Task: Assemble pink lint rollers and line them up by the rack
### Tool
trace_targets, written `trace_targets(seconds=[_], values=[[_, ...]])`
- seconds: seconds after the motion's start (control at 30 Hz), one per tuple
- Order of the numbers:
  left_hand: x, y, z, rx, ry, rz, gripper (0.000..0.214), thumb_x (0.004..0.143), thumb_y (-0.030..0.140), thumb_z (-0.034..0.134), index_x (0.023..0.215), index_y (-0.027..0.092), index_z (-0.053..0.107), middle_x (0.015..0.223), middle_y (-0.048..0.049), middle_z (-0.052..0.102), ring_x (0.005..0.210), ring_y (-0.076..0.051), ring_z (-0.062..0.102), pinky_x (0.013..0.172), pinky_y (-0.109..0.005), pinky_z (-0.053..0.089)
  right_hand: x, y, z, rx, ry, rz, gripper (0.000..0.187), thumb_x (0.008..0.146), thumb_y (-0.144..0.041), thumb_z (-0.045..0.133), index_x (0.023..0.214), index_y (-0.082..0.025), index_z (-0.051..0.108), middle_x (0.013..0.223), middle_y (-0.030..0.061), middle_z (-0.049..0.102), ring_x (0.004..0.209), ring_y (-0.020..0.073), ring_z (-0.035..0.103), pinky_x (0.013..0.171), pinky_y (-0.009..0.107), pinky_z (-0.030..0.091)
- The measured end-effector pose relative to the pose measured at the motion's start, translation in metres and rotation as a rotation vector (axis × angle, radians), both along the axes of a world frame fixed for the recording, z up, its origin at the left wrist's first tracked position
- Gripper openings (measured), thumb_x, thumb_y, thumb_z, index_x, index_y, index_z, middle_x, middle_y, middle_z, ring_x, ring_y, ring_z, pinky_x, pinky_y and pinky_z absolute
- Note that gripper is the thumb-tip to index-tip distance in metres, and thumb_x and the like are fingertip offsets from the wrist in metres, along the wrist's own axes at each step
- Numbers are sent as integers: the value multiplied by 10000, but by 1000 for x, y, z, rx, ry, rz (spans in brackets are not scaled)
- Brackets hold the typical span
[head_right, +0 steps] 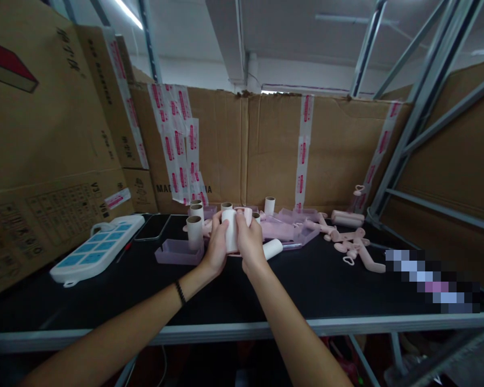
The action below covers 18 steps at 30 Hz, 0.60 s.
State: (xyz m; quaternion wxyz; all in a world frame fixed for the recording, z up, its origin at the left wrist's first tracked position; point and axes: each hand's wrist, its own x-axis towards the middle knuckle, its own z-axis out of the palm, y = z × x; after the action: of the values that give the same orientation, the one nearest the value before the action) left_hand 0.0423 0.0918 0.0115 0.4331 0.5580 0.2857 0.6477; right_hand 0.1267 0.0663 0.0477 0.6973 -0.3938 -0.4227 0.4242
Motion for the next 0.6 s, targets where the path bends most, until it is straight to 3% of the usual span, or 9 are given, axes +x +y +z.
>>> trace_targets(seconds=[0.33,0.6], values=[[-3,-6,7,146,165,70,325,969,379,484,1265,250,451,1238,-63,551,1151,-218,550,1023,-373,455,12,4,-9,54,-94,-87,493,895,-641,544,1103,-209,655,1110,71,711,1029,231,634,856,328,489],[1,-11,14,236,226,-29,334,939,380,581,1219,249,453,1148,-46,535,1048,-201,553,937,-335,485,33,9,-10,135,-214,-68,452,887,-648,567,842,-201,616,766,4,595,727,171,528,658,281,427]])
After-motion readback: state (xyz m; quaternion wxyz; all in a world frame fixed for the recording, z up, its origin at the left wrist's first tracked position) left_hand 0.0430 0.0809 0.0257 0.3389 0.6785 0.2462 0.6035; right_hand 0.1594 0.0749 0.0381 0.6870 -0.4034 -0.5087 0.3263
